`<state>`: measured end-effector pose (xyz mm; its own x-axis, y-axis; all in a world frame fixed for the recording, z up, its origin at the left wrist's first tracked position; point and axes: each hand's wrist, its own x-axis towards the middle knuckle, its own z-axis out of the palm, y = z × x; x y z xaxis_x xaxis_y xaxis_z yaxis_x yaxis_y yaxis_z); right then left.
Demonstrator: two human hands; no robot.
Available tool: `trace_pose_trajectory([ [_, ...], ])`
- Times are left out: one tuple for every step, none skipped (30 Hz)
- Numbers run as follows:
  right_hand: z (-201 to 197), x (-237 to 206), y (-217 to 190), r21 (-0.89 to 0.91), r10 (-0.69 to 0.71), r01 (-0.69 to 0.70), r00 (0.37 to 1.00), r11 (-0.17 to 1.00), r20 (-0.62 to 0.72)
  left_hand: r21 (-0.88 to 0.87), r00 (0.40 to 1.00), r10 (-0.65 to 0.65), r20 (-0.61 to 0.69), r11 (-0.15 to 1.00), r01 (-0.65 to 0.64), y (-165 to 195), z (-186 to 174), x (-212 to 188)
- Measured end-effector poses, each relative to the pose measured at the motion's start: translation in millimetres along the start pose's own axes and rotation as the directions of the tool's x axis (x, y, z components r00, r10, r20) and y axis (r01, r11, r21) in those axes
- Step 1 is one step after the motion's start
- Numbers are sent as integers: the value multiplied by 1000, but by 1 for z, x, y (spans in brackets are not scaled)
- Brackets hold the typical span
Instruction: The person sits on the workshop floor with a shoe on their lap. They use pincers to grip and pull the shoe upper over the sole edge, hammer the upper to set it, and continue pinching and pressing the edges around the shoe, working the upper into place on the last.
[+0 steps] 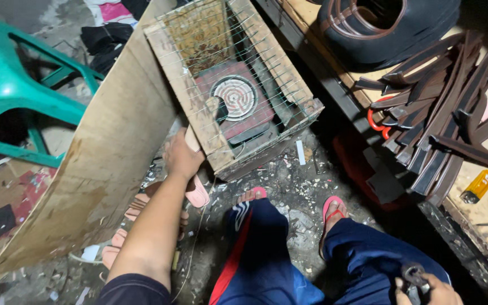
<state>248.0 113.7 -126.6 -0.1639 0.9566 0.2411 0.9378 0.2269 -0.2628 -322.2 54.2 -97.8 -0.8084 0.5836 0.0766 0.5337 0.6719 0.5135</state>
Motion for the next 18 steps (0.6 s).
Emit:
trace_pose_trajectory([
  [0, 6, 2, -20, 27, -26, 999, 999, 47, 22, 999, 32, -12, 999, -31, 4, 7, 7],
  [0, 11, 4, -43, 55, -51, 994, 998, 97, 18, 1000, 17, 18, 1000, -17, 6, 14, 13],
  [0, 15, 7, 5, 30, -31, 992, 1000, 124, 16, 999, 2, 46, 1000, -3, 7, 20, 20],
  [0, 17, 9, 33, 18, -23, 990, 999, 137, 14, 997, -12, 73, 1000, 11, 8, 25, 25],
  [2, 19, 12, 43, 16, -23, 990, 999, 143, -41, 1000, -4, 25, 999, 5, 11, 30, 30],
  [3, 20, 14, 51, 18, -26, 989, 998, 145, -95, 1000, 2, -22, 995, -4, 13, 34, 34],
  [5, 20, 17, 51, 26, -34, 989, 998, 146, -149, 998, 4, -69, 989, -14, 14, 38, 37],
  [7, 20, 20, 55, 32, -40, 989, 998, 147, -194, 995, -87, -40, 978, 78, 14, 42, 38],
  [9, 19, 21, 59, 35, -44, 989, 997, 145, -236, 984, -176, -7, 957, 169, 17, 43, 41],
  [10, 18, 22, 63, 39, -48, 989, 997, 141, -274, 965, -262, 30, 926, 260, 20, 44, 42],
  [12, 17, 22, 68, 42, -52, 989, 996, 139, -225, 978, -208, 23, 952, 208, 22, 44, 43],
  [12, 16, 23, 70, 41, -51, 990, 996, 137, -175, 988, -153, 18, 972, 154, 24, 42, 43],
  [13, 16, 24, 74, 44, -54, 989, 996, 139, -124, 995, -98, 16, 987, 100, 26, 42, 44],
  [14, 16, 25, 77, 46, -57, 989, 995, 139, -96, 995, -98, 36, 990, 101, 28, 42, 45],
  [13, 17, 23, 80, 45, -57, 989, 995, 142, -69, 994, -98, 57, 992, 102, 28, 41, 47],
  [0, 11, 21, 80, 48, -60, 989, 995, 142, -41, 992, -100, 79, 994, 103, 28, 42, 47],
  [-2, 11, 20, 78, 49, -61, 988, 995, 147, -98, 990, -125, 61, 987, 130, 28, 43, 47],
  [-3, 11, 19, 78, 51, -62, 988, 995, 146, -155, 988, -150, 45, 976, 156, 27, 45, 47],
])
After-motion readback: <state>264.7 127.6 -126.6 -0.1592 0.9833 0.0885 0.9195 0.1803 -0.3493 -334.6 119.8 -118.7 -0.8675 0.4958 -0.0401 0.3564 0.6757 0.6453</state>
